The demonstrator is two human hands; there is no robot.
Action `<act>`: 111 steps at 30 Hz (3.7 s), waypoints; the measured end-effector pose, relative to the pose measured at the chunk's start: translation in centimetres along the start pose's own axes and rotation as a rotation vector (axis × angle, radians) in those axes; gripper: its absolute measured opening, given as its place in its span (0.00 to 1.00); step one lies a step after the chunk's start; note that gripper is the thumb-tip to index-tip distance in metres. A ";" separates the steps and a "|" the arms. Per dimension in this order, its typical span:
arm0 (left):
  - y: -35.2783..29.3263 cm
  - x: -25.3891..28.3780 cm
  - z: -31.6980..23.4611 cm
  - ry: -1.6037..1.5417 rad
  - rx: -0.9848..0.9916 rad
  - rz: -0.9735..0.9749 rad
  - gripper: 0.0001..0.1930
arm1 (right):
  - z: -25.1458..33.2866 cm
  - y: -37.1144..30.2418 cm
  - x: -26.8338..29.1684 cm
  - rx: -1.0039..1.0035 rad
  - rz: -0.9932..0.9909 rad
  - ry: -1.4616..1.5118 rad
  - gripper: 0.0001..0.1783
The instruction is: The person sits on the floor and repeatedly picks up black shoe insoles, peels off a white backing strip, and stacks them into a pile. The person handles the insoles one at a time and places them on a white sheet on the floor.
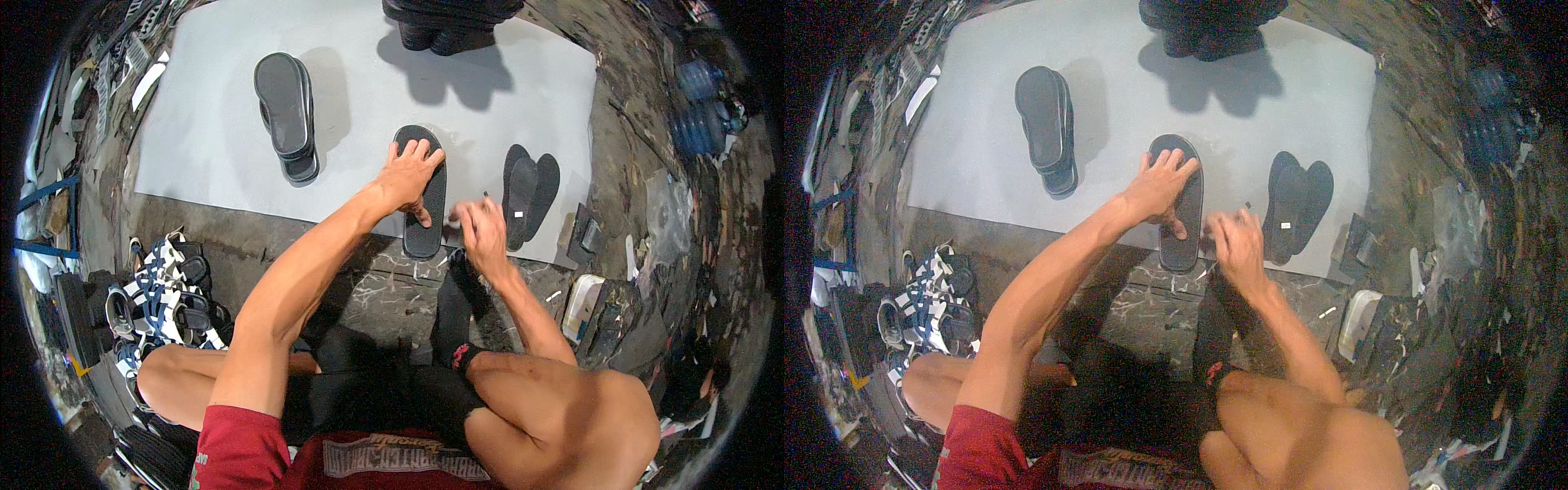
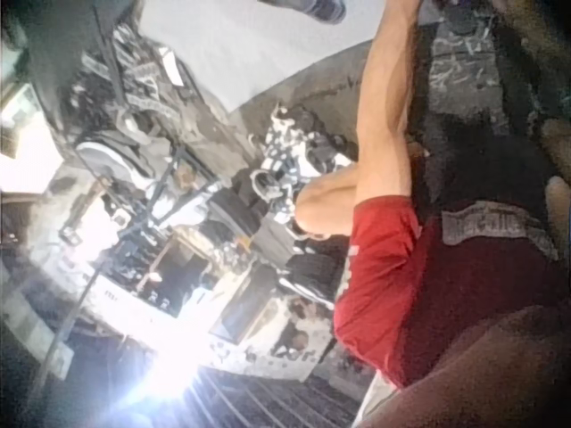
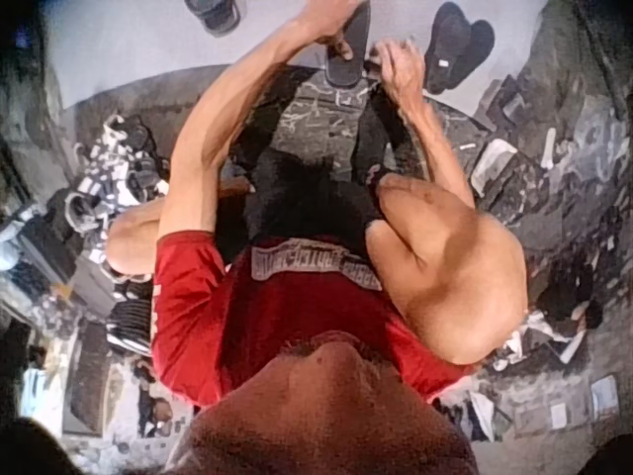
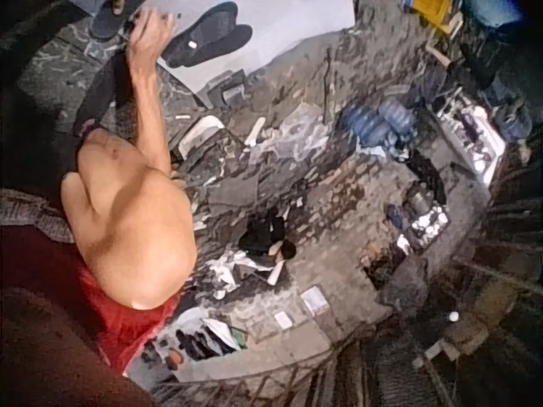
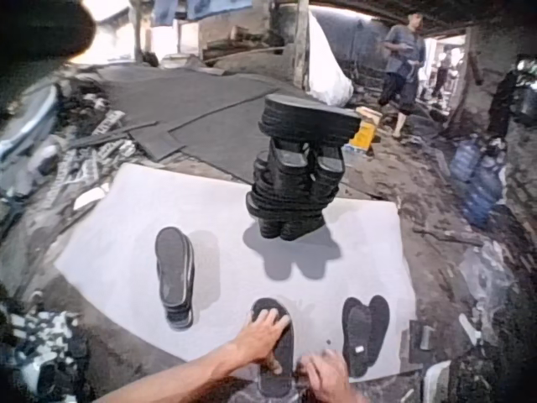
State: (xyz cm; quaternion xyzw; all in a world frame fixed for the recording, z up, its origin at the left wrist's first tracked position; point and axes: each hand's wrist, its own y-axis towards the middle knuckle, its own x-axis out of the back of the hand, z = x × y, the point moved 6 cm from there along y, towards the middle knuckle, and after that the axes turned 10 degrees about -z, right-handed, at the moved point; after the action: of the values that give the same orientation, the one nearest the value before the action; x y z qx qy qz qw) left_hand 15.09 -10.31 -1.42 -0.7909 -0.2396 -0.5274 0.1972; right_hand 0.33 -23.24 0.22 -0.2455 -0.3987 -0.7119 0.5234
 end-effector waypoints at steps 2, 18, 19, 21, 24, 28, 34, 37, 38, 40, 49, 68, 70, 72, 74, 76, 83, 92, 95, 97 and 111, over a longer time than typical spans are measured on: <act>-0.7 0.0 0.4 0.009 -0.009 -0.051 0.75 | -1.4 3.7 -0.8 -0.040 -0.030 0.021 0.16; -13.0 -9.2 -7.9 -0.467 0.531 -0.705 0.72 | 2.5 0.5 -5.8 -0.385 0.000 0.067 0.46; -12.7 -9.1 -8.2 -0.503 0.516 -0.744 0.71 | 2.8 0.9 -5.6 -0.420 0.008 0.068 0.45; -13.1 -8.9 -7.8 -0.554 0.527 -0.799 0.67 | 3.3 1.6 -5.5 -0.490 0.026 0.068 0.45; -12.9 -7.7 -6.7 -0.553 0.518 -0.827 0.60 | 2.5 3.5 -4.0 -0.418 -0.117 0.000 0.42; -13.1 -2.6 -2.3 -0.367 0.475 -0.932 0.52 | 0.9 5.6 0.5 -0.436 -0.237 -0.057 0.42; -12.5 8.9 11.4 -0.071 0.691 -1.169 0.48 | -3.1 2.3 2.2 -0.467 -0.171 -0.202 0.49; -12.9 7.8 19.0 -0.279 0.776 -0.852 0.46 | -4.4 -0.5 2.9 -0.464 -0.155 -0.249 0.50; -12.8 7.9 20.0 -0.456 0.855 -0.962 0.45 | -5.2 -1.8 3.4 -0.476 -0.171 -0.311 0.50; -12.8 7.6 21.8 -0.829 1.010 -1.160 0.44 | -6.6 -4.3 5.0 -0.488 -0.180 -0.315 0.50; -10.3 3.1 29.8 -1.477 1.149 -0.450 0.36 | -7.1 -11.0 8.4 -0.653 -0.159 -0.296 0.36; -9.5 3.6 -3.3 -0.020 0.459 -0.364 0.76 | -9.1 3.6 6.4 -0.562 -0.184 0.450 0.27; -10.0 1.8 -3.8 -0.036 0.409 -0.414 0.75 | -9.1 6.6 5.7 -0.522 -0.081 0.451 0.32; -9.2 2.0 -3.5 -0.107 0.425 -0.410 0.73 | -7.4 9.5 5.3 -0.462 0.015 0.415 0.36; -9.1 2.2 -3.5 -0.191 0.401 -0.475 0.70 | -5.1 12.4 5.4 -0.310 0.099 0.413 0.39; -10.0 3.5 -3.8 -0.290 0.305 -0.620 0.67 | -1.1 15.6 7.0 -0.106 0.138 0.359 0.37; -11.7 2.9 -6.8 -0.625 0.105 -1.245 0.62 | 19.4 14.0 14.5 0.258 0.018 -0.042 0.38; -9.7 0.1 -6.0 -0.415 0.282 -0.704 0.78 | 10.0 13.0 10.2 0.008 0.076 -0.194 0.37; -9.3 3.1 -7.1 -0.148 0.349 -0.444 0.78 | 5.6 14.0 12.1 -0.162 0.000 -0.118 0.36; -10.0 3.3 -5.7 -0.007 0.374 -0.350 0.77 | 5.5 14.8 10.9 -0.179 -0.072 -0.027 0.35; -9.3 3.5 4.4 -0.420 0.561 -0.452 0.71 | -6.8 18.6 4.3 -0.371 -0.113 0.297 0.39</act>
State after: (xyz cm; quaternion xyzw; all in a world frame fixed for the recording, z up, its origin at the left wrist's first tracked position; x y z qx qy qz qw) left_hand 13.96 0.28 0.75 -0.7244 -0.5766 -0.2988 0.2314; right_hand 16.90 -33.67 5.45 -0.2072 -0.1929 -0.8293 0.4818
